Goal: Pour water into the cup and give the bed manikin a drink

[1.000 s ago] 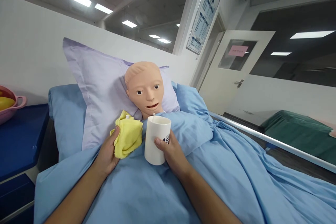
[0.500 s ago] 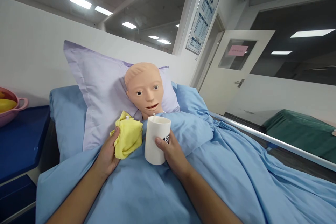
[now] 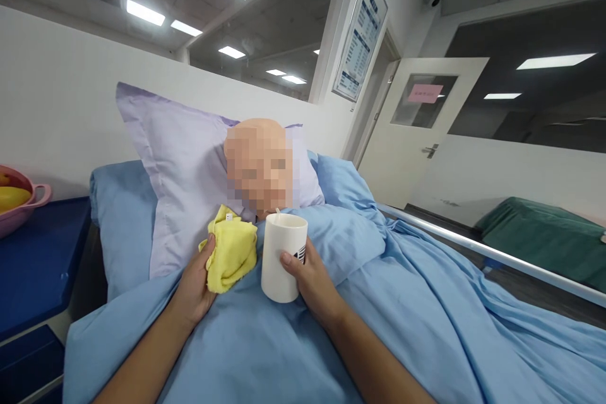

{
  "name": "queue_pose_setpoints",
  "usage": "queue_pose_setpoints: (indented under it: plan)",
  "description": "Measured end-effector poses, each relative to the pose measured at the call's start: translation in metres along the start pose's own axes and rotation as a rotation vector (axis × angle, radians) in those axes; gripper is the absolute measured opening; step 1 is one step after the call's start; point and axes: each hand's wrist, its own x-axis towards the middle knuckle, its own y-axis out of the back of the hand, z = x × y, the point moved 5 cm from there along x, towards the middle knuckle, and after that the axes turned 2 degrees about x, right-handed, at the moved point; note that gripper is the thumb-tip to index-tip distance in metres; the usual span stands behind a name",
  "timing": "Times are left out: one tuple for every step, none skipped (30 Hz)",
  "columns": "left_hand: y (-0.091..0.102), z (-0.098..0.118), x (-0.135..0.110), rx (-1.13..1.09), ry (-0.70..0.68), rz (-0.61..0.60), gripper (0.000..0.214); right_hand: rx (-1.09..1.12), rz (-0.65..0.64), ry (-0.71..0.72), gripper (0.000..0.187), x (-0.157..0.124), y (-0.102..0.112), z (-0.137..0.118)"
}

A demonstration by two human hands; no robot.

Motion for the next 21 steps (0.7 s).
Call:
queue_pose_setpoints:
  plan:
    - [0.0, 0.0, 0.0, 0.002, 0.005, 0.004, 0.046, 0.003, 0.002, 0.001, 0.064, 0.0, 0.0, 0.0]
    - [0.0, -0.001, 0.0, 0.003, 0.012, 0.011, 0.047, 0.004, 0.006, 0.002, 0.064, 0.0, 0.0, 0.0]
    - [0.0, -0.001, 0.0, 0.002, 0.019, 0.02, 0.047, 0.004, 0.007, 0.004, 0.066, 0.001, 0.0, 0.001]
    - [0.0, 0.0, 0.0, 0.002, 0.025, 0.031, 0.047, 0.007, 0.007, 0.007, 0.067, 0.001, 0.0, 0.001]
    - [0.0, 0.0, -0.001, 0.002, 0.032, 0.043, 0.046, 0.011, 0.001, 0.01, 0.068, 0.001, 0.0, 0.001]
    - [0.0, 0.0, -0.001, 0.003, 0.04, 0.054, 0.046, 0.018, -0.008, 0.012, 0.068, 0.001, -0.001, 0.001]
    - [0.0, 0.0, -0.002, 0.004, 0.047, 0.062, 0.047, 0.027, -0.017, 0.015, 0.068, 0.001, -0.002, 0.0]
    - [0.0, 0.0, -0.003, 0.007, 0.055, 0.067, 0.047, 0.035, -0.024, 0.019, 0.068, 0.001, -0.003, -0.001]
    - [0.0, 0.0, -0.003, 0.009, 0.06, 0.07, 0.048, 0.04, -0.029, 0.023, 0.067, 0.001, -0.004, -0.002]
    - [0.001, 0.0, -0.003, 0.01, 0.063, 0.071, 0.049, 0.044, -0.029, 0.028, 0.066, 0.001, -0.005, -0.003]
    - [0.001, 0.0, -0.003, 0.011, 0.064, 0.071, 0.05, 0.048, -0.026, 0.034, 0.066, 0.001, -0.006, -0.004]
    - [0.001, 0.0, -0.003, 0.011, 0.064, 0.068, 0.05, 0.054, -0.023, 0.039, 0.065, 0.0, -0.007, -0.005]
    - [0.001, -0.001, -0.003, 0.007, 0.066, 0.061, 0.05, 0.062, -0.024, 0.044, 0.064, 0.001, -0.008, -0.005]
    - [0.0, -0.001, -0.003, 0.003, 0.067, 0.053, 0.05, 0.071, -0.025, 0.05, 0.062, 0.001, -0.009, -0.005]
    - [-0.001, -0.001, -0.003, 0.001, 0.069, 0.046, 0.05, 0.082, -0.026, 0.057, 0.061, 0.001, -0.009, -0.005]
    - [-0.002, -0.001, -0.003, 0.002, 0.069, 0.044, 0.049, 0.091, -0.026, 0.067, 0.06, 0.002, -0.01, -0.005]
    - [-0.003, 0.0, -0.004, 0.01, 0.066, 0.045, 0.049, 0.1, -0.024, 0.079, 0.06, 0.003, -0.01, -0.005]
    - [-0.004, 0.001, -0.005, 0.024, 0.063, 0.049, 0.049, 0.106, -0.021, 0.094, 0.059, 0.003, -0.01, -0.004]
    - [-0.005, 0.002, -0.006, 0.043, 0.058, 0.057, 0.05, 0.111, -0.017, 0.107, 0.059, 0.004, -0.01, -0.004]
    - [-0.006, 0.003, -0.007, 0.063, 0.055, 0.063, 0.05, 0.116, -0.012, 0.118, 0.058, 0.004, -0.01, -0.004]
    - [-0.007, 0.003, -0.008, 0.077, 0.058, 0.064, 0.052, 0.119, -0.003, 0.131, 0.057, 0.004, -0.01, -0.004]
